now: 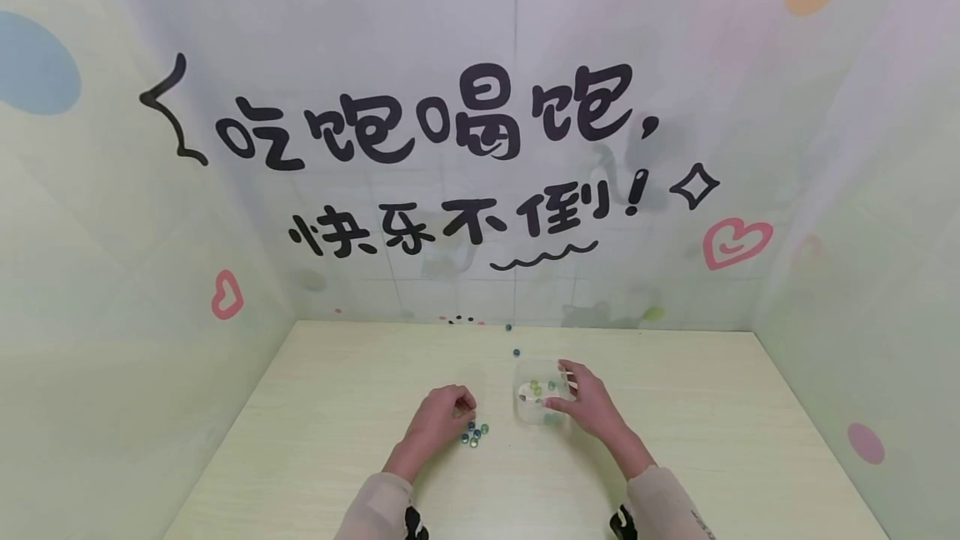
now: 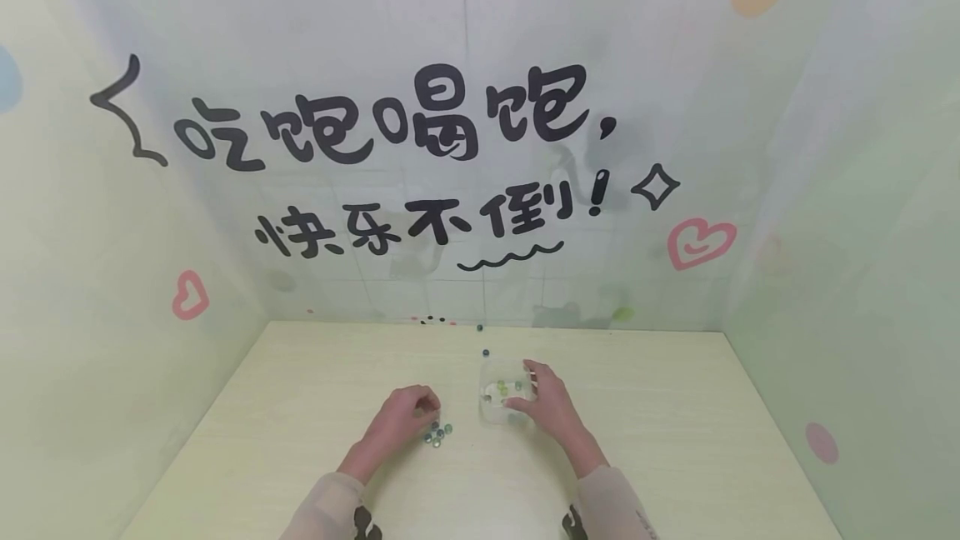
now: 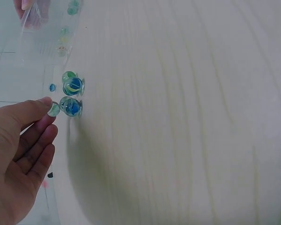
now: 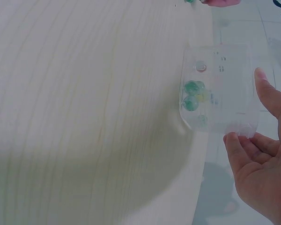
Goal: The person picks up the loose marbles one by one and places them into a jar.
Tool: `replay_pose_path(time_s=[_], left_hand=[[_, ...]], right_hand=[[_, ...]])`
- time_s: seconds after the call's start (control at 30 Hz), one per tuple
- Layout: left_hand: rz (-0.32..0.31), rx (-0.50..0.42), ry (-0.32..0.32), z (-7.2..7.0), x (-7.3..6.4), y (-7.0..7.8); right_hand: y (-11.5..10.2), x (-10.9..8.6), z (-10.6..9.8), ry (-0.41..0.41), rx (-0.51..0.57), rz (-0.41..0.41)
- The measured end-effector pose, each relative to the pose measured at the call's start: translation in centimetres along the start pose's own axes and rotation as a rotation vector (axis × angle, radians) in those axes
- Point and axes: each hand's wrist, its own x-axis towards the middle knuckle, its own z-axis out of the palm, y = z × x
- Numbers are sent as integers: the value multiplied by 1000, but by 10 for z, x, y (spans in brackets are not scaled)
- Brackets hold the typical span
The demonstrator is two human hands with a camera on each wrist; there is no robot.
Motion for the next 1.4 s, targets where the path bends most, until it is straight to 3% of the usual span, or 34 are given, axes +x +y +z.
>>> replay_pose_path(time_s=[0.37, 1.4], left_hand=[[-12, -12, -9, -4, 2, 6], [59, 12, 26, -13, 8, 34]], right_hand=[[-1, 0, -2, 5, -8, -14], [-1, -1, -1, 10, 0, -20]])
